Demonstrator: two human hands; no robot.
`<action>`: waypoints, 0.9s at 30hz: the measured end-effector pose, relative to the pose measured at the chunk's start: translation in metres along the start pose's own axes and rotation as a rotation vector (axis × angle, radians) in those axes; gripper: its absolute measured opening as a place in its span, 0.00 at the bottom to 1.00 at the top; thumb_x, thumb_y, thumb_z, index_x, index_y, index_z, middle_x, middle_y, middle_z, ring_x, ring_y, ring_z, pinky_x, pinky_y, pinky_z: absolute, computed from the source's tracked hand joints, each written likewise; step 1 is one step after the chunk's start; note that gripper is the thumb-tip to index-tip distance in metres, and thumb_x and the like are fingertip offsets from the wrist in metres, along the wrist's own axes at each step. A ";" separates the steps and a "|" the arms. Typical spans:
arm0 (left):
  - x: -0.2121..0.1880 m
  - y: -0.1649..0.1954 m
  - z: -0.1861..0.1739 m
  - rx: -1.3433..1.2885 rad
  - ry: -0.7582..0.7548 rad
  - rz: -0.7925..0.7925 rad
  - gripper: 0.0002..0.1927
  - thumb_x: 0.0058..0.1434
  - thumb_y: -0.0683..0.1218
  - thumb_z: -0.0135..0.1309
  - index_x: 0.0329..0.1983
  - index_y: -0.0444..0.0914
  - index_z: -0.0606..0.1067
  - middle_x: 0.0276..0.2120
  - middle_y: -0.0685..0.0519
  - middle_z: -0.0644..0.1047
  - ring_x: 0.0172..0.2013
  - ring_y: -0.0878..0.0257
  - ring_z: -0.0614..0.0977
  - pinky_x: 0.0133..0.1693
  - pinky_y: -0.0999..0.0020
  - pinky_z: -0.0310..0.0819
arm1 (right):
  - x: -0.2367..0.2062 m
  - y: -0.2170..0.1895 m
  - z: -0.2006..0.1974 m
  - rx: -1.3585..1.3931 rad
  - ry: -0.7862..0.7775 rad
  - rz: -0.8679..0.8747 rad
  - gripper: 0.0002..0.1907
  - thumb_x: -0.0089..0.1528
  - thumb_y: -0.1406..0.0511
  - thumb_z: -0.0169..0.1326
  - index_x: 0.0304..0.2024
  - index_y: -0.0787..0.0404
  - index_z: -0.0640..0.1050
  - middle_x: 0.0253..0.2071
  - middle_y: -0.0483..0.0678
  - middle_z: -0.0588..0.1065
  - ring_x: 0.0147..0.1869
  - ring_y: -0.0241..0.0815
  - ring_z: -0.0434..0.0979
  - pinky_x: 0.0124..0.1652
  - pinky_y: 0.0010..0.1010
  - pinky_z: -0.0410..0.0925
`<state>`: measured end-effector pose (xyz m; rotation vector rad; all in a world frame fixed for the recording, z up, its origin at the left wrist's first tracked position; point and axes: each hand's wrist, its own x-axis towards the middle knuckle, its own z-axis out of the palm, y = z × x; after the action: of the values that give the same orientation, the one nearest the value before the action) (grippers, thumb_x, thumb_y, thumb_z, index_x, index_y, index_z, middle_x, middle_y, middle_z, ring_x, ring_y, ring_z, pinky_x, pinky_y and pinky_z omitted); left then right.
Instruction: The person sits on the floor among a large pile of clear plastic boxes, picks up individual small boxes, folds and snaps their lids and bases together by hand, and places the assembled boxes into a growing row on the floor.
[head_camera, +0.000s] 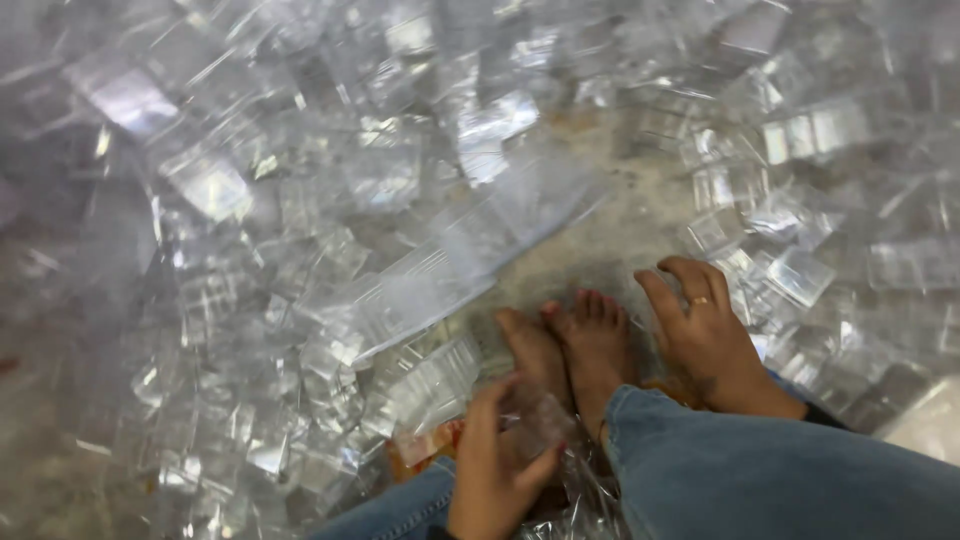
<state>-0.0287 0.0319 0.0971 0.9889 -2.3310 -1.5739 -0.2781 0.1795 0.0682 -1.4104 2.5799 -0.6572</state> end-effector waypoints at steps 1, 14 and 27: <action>0.003 0.003 0.004 0.005 -0.046 0.018 0.38 0.45 0.43 0.71 0.60 0.35 0.71 0.53 0.44 0.76 0.55 0.49 0.80 0.55 0.60 0.75 | 0.002 -0.001 0.004 -0.009 0.051 -0.022 0.38 0.49 0.74 0.60 0.63 0.57 0.70 0.62 0.58 0.65 0.66 0.62 0.66 0.57 0.44 0.70; 0.017 0.020 0.020 0.002 -0.151 0.004 0.38 0.46 0.48 0.70 0.61 0.37 0.72 0.54 0.45 0.75 0.58 0.47 0.74 0.58 0.55 0.66 | 0.042 -0.011 -0.063 0.915 -0.007 0.465 0.42 0.49 0.77 0.65 0.62 0.62 0.61 0.63 0.54 0.65 0.67 0.51 0.74 0.49 0.38 0.77; 0.057 0.057 0.018 -0.293 -0.069 0.040 0.45 0.50 0.59 0.72 0.69 0.38 0.70 0.59 0.44 0.74 0.62 0.52 0.77 0.60 0.57 0.72 | 0.057 -0.029 -0.061 1.114 -0.014 0.208 0.40 0.52 0.79 0.65 0.63 0.60 0.61 0.66 0.56 0.63 0.70 0.53 0.72 0.50 0.38 0.81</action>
<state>-0.1059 0.0247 0.1261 0.8271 -2.0643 -1.8910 -0.3069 0.1376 0.1407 -0.7263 1.7066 -1.6370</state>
